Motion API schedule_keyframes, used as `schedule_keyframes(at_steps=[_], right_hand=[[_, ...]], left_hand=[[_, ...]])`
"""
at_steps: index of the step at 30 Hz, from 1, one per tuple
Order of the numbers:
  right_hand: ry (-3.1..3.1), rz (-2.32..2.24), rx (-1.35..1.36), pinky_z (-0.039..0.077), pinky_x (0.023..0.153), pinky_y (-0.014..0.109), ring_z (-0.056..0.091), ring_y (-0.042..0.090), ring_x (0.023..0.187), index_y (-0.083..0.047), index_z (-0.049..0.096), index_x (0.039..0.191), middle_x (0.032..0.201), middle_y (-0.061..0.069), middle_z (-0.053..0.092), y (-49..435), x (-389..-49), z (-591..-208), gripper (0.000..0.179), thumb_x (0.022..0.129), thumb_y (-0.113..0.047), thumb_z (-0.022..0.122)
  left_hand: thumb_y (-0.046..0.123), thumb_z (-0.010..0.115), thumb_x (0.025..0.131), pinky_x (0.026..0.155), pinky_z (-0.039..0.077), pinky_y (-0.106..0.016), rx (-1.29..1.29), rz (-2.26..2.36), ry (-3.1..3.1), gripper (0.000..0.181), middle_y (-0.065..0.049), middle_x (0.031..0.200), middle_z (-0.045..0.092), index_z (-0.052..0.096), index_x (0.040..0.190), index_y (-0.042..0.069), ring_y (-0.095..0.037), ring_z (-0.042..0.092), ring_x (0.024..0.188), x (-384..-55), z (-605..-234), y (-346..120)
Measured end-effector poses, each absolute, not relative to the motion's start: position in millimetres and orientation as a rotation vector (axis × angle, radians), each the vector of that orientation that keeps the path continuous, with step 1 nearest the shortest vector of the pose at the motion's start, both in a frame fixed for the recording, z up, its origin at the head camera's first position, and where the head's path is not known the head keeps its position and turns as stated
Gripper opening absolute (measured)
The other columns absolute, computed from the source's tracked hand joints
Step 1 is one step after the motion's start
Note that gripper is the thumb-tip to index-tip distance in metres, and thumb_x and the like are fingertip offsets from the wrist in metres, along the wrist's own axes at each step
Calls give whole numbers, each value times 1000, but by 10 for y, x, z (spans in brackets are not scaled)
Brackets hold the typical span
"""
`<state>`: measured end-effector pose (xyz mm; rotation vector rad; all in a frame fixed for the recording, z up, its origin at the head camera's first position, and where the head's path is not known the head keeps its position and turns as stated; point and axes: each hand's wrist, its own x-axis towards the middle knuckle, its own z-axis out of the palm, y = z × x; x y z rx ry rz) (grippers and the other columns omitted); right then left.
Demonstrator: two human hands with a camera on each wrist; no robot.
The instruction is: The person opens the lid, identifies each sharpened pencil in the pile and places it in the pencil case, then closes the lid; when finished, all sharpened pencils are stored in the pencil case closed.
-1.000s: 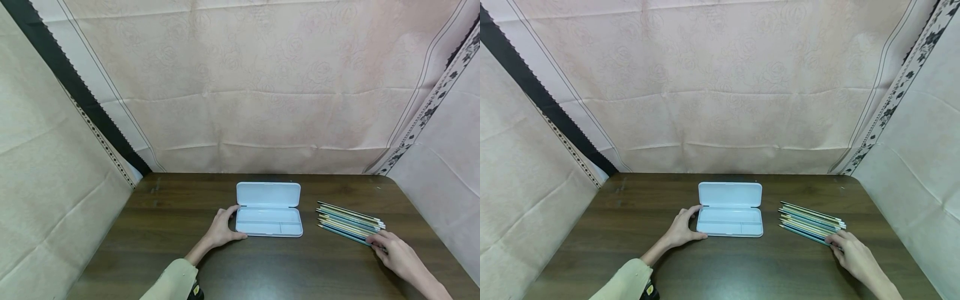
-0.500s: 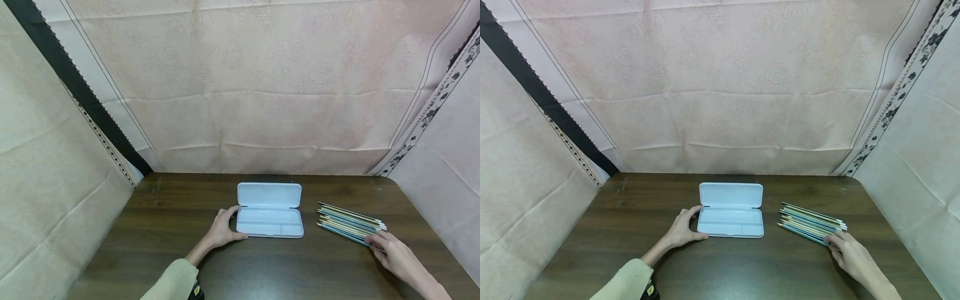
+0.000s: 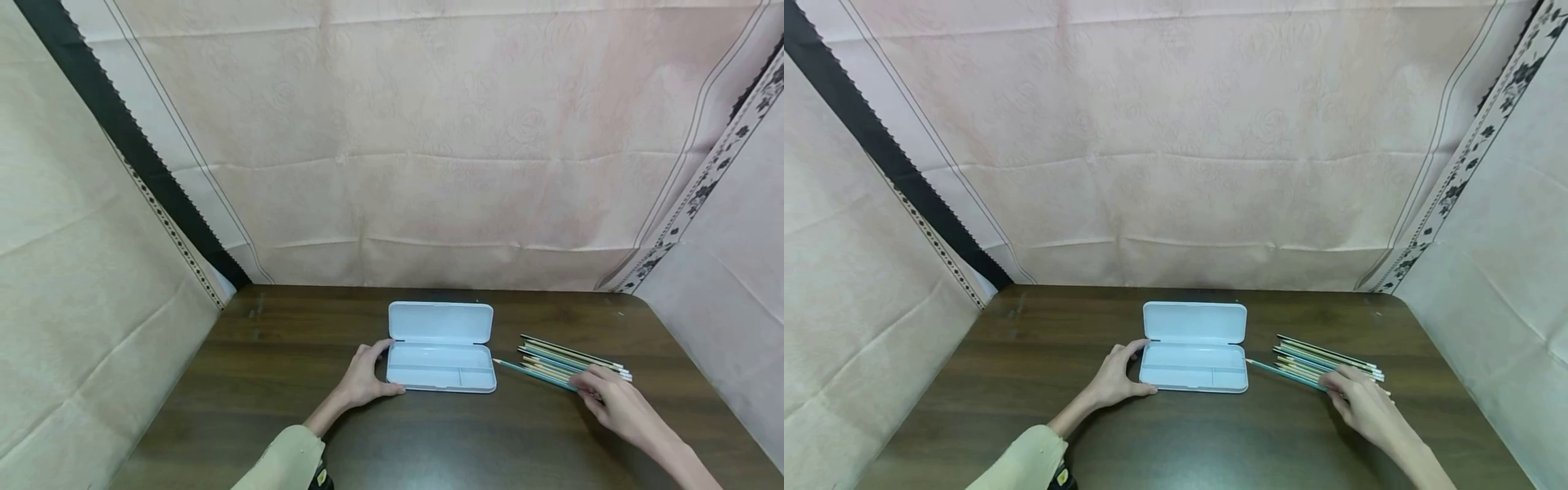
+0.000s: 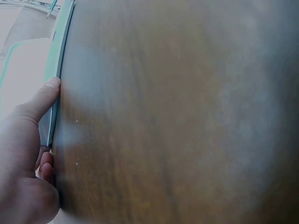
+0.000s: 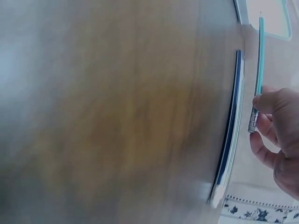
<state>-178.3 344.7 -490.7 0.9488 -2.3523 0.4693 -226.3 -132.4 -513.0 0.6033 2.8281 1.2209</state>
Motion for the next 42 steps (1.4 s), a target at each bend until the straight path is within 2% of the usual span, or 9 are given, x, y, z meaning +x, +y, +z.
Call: schedule_keyframes(at_steps=[5, 6, 7, 8, 11, 24, 34, 42], right_hand=[[-2322, 459, 999, 44, 62, 19, 55, 3, 74, -16, 71, 90, 88, -9, 60, 3279, -1894, -4871, 34, 105, -34, 46], [-2332, 454, 1000, 45, 61, 21, 55, 2, 74, -16, 71, 90, 88, -10, 59, 3238, -1909, -4858, 21, 102, -26, 57], [-2352, 454, 998, 45, 60, 22, 54, 2, 74, -16, 71, 91, 88, -10, 59, 3197, -1923, -4846, 9, 97, -18, 65], [-2371, 448, 995, 46, 60, 23, 54, 2, 74, -17, 71, 90, 88, -10, 59, 3154, -1937, -4836, 8, 90, -9, 71], [-2429, 447, 976, 49, 60, 27, 54, 1, 75, -16, 72, 90, 88, -10, 58, 3024, -1978, -4807, 37, 67, 11, 81], [-2454, 490, 1055, 49, 60, 28, 54, 3, 73, -13, 71, 90, 84, -8, 57, 2581, -2203, -4796, 36, 69, 13, 82], [-2529, 497, 1097, 51, 65, 28, 55, 7, 77, -13, 75, 95, 90, -6, 60, 2362, -2296, -4775, 29, 77, 8, 80], [-2620, 504, 1094, 55, 74, 34, 59, 16, 86, -12, 74, 98, 99, 1, 65, 2226, -2327, -4745, 27, 79, 6, 80]], left_hand=[[40, 90, 73, 88, 44, -45, 597, 1227, 2826, 92, -13, 124, 51, 46, 148, 11, -24, 46, 109, -2266, -5142, -1337], [40, 90, 73, 88, 44, -44, 596, 1224, 2826, 92, -13, 124, 51, 46, 148, 12, -24, 46, 109, -2268, -5143, -1338], [40, 90, 73, 88, 44, -44, 597, 1223, 2827, 92, -13, 124, 51, 46, 148, 11, -24, 46, 109, -2268, -5143, -1338], [40, 90, 73, 88, 44, -44, 597, 1222, 2827, 91, -13, 124, 51, 46, 148, 12, -24, 46, 109, -2268, -5141, -1336], [40, 90, 74, 88, 44, -44, 600, 1220, 2828, 91, -13, 124, 51, 46, 148, 12, -24, 46, 109, -2264, -5133, -1326], [40, 89, 74, 87, 44, -44, 588, 1222, 2825, 91, -12, 124, 51, 45, 149, 12, -24, 47, 109, -2241, -5108, -1310], [42, 89, 73, 88, 43, -44, 592, 1218, 2831, 92, -11, 125, 52, 46, 148, 12, -23, 46, 109, -2252, -5123, -1316], [43, 89, 73, 88, 43, -44, 578, 1216, 2825, 92, -11, 124, 51, 45, 149, 13, -23, 45, 108, -2257, -5121, -1321]])
